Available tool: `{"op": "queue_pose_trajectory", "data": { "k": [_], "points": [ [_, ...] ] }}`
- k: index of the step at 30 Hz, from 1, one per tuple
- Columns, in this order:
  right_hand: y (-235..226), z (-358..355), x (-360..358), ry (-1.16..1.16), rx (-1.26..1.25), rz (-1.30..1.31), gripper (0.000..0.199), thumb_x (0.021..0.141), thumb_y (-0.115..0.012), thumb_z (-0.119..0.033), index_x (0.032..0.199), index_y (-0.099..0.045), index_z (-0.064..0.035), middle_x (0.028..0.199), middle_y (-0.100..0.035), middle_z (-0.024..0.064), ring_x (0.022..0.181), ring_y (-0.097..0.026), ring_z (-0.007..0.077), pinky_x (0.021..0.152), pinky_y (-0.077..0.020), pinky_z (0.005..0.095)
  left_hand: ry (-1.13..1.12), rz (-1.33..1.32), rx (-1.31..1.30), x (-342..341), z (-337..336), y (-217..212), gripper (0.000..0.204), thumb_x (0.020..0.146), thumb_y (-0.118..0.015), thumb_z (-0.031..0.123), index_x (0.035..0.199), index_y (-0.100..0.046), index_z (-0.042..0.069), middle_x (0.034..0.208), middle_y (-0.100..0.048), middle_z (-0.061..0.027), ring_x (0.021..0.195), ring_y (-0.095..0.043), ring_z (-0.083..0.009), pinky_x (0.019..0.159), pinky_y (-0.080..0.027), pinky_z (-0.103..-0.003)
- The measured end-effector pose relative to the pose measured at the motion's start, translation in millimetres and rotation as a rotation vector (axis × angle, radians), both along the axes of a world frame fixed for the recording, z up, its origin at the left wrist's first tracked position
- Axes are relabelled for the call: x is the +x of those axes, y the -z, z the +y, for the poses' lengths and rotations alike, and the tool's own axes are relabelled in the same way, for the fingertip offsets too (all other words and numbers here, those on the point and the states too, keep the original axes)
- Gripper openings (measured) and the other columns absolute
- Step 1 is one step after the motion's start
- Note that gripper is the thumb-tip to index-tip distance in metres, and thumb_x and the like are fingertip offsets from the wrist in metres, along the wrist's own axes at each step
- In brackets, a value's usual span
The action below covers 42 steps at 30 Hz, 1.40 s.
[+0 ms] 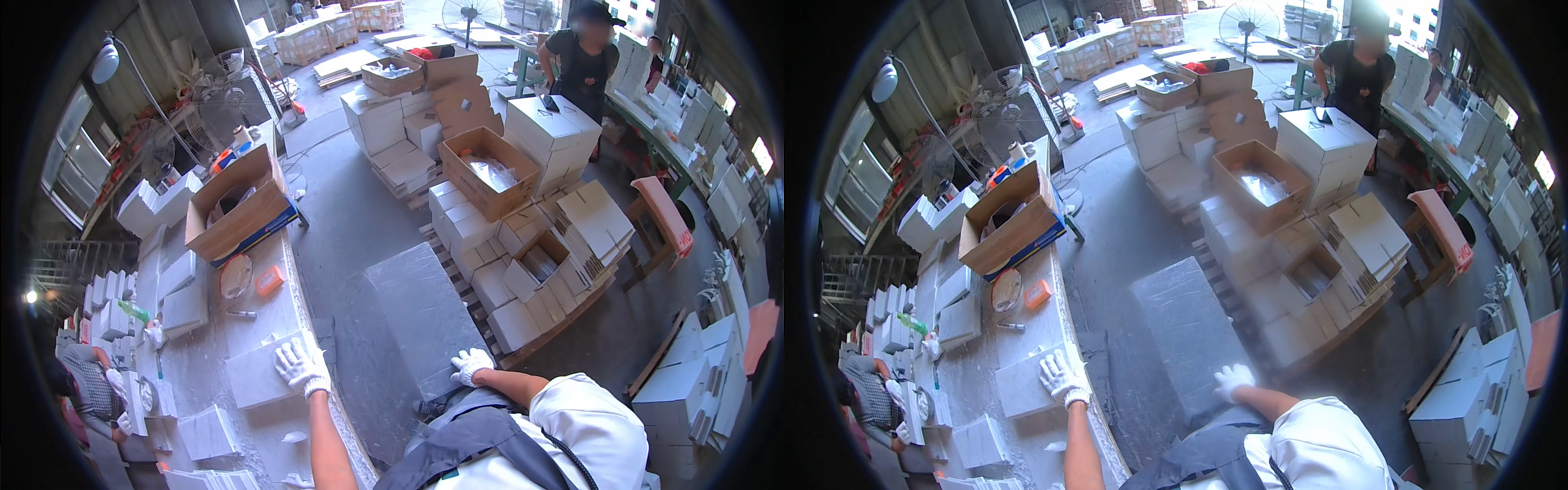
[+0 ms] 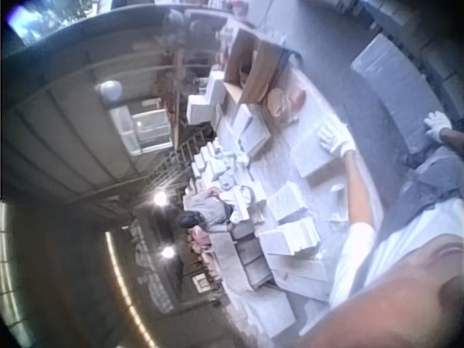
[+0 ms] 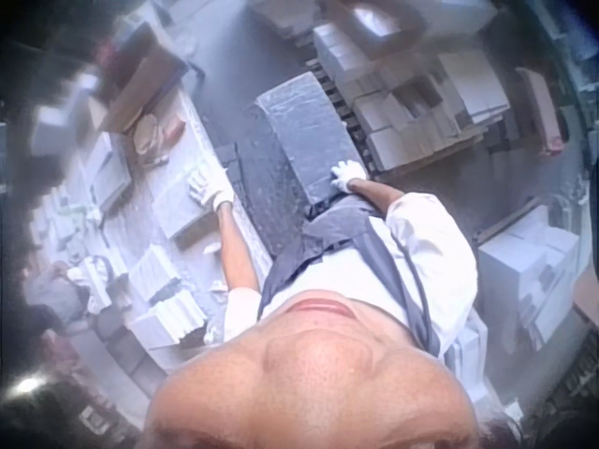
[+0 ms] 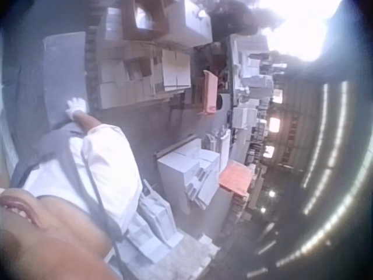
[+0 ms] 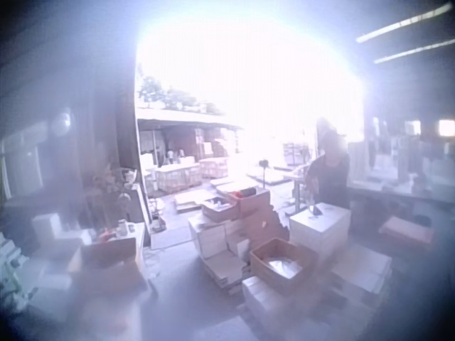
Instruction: The person picks up a white rectangular tile and places it on a workbench. They wipe the tile surface with a cloth, then use a utility knife to scrape and smooth the edges. The person repeats this process on multiple tiles, stacking the finished pieces on the left side of the table.
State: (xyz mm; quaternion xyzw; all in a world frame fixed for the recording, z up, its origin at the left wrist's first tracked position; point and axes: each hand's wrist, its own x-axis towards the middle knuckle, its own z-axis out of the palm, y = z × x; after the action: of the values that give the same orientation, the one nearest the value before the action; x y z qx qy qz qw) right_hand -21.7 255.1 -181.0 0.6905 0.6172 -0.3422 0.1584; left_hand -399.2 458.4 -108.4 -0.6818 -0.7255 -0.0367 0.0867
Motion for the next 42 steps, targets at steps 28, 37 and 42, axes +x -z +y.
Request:
{"op": "queue_pose_trajectory", "data": {
  "k": [28, 37, 42],
  "points": [
    [19, 4, -30, 0.009, -0.180, -0.199, 0.090, 0.090, -0.067, -0.064, 0.165, -0.037, -0.0265, 0.173, -0.029, 0.0113, 0.149, -0.044, 0.0344, 0.120, -0.0388, 0.0471, 0.109, 0.019, -0.163, 12, -52, -36, 0.087, 0.087, -0.077, 0.050, 0.156, -0.044, 0.007, 0.162, -0.039, -0.0209, 0.156, -0.027, -0.0414, 0.130, -0.014, -0.057],
    [68, 10, -14, -0.025, -0.292, -0.180, 0.099, 0.086, -0.067, -0.070, 0.167, -0.030, -0.0267, 0.176, -0.021, 0.0133, 0.154, -0.038, 0.0372, 0.122, -0.0376, 0.0514, 0.142, -0.057, -0.192, 6, -55, -38, 0.079, 0.086, -0.076, 0.052, 0.155, -0.050, 0.025, 0.163, -0.037, -0.0189, 0.158, -0.022, -0.0402, 0.129, -0.015, -0.058],
    [132, 66, 11, -0.265, -0.447, -0.077, 0.077, 0.094, -0.056, -0.069, 0.151, -0.058, -0.0181, 0.157, -0.056, 0.0127, 0.140, -0.057, 0.0359, 0.115, -0.0449, 0.0481, 0.141, -0.088, -0.211, 0, -54, -32, 0.074, 0.089, -0.073, 0.049, 0.156, -0.050, 0.028, 0.167, -0.036, -0.0200, 0.159, -0.021, -0.0427, 0.129, -0.011, -0.062]
  ]
}}
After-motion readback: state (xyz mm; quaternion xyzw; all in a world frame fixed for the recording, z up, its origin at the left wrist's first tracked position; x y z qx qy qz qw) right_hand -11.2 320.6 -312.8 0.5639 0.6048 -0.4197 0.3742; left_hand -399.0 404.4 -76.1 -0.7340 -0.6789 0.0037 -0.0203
